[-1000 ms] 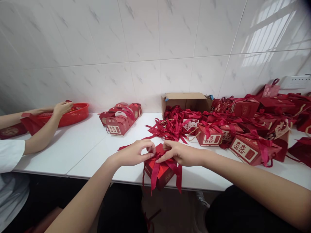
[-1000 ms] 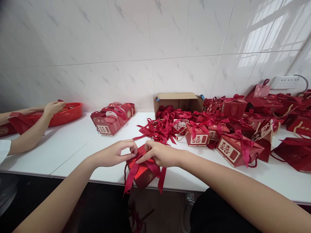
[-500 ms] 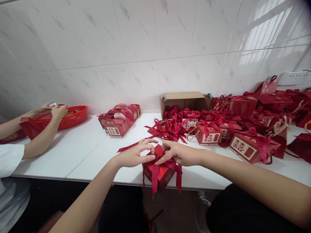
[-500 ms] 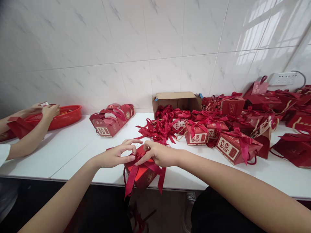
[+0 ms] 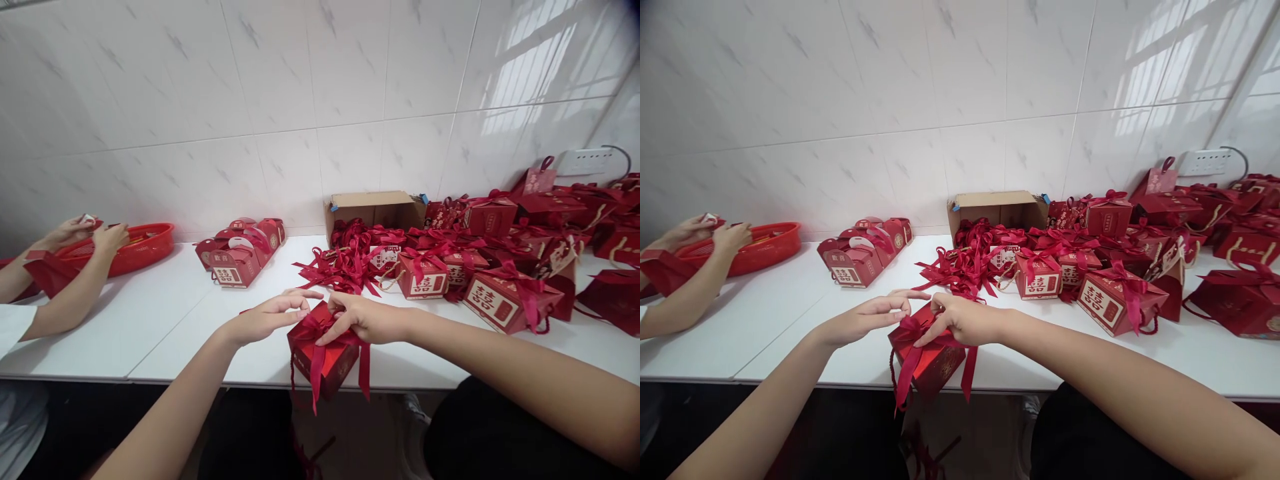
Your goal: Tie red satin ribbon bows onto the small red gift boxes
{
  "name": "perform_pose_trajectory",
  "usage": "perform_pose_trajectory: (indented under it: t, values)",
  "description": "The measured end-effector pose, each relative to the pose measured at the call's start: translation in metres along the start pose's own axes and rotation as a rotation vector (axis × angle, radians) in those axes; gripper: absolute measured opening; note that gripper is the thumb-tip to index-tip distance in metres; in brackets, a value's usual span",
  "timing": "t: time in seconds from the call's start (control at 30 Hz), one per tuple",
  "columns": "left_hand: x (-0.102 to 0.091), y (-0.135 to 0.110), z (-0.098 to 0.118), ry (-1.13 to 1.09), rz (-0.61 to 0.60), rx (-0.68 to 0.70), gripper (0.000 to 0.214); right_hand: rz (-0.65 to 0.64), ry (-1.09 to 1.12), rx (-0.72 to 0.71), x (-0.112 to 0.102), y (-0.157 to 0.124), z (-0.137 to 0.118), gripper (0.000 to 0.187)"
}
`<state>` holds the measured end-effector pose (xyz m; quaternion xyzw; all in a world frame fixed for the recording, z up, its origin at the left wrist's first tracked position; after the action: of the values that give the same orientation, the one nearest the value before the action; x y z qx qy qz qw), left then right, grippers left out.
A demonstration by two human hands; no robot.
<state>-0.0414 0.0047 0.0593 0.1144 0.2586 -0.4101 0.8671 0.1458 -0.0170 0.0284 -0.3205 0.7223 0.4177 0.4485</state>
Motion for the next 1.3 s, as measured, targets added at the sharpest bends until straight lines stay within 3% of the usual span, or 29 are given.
perform_pose_trajectory:
  t: [0.13,0.23,0.43,0.53,0.73,0.9,1.07,1.3]
  values:
    - [-0.004,-0.003,0.001,0.237,0.03,-0.023,0.027,0.007,-0.025,0.018,0.0,0.001,0.0,0.044]
    - [-0.002,0.0,0.0,0.276,0.036,-0.022,0.026,0.015,-0.022,0.014,0.001,0.001,0.0,0.042]
    - [0.002,0.002,-0.005,0.033,0.117,-0.021,0.029,0.048,0.014,0.015,-0.002,-0.002,-0.002,0.037]
    - [0.007,-0.003,-0.002,-0.091,0.169,0.001,0.028,0.122,0.094,0.084,-0.007,-0.003,-0.004,0.034]
    - [0.028,-0.003,0.0,-0.153,0.431,0.009,0.027,0.288,0.335,0.371,-0.009,-0.006,0.002,0.016]
    - [0.043,0.005,-0.008,-0.207,0.633,-0.036,0.024,0.346,0.433,0.435,-0.002,-0.006,0.009,0.015]
    - [0.048,0.005,-0.015,-0.325,0.698,-0.036,0.018,0.372,0.494,0.456,-0.004,-0.007,0.011,0.013]
    - [0.049,-0.001,-0.019,-0.382,0.69,-0.067,0.014,0.366,0.51,0.505,-0.007,-0.01,0.018,0.017]
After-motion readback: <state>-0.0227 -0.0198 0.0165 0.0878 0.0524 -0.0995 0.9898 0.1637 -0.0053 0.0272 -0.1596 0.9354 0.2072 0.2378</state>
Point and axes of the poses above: each hand's wrist, its own y-axis towards the middle knuckle, its own x-axis out of the palm, z = x × y, the point moved 3 cm from there along y, towards the middle knuckle, and after that the axes turned 11 degrees about -y, right-handed, at the moved point
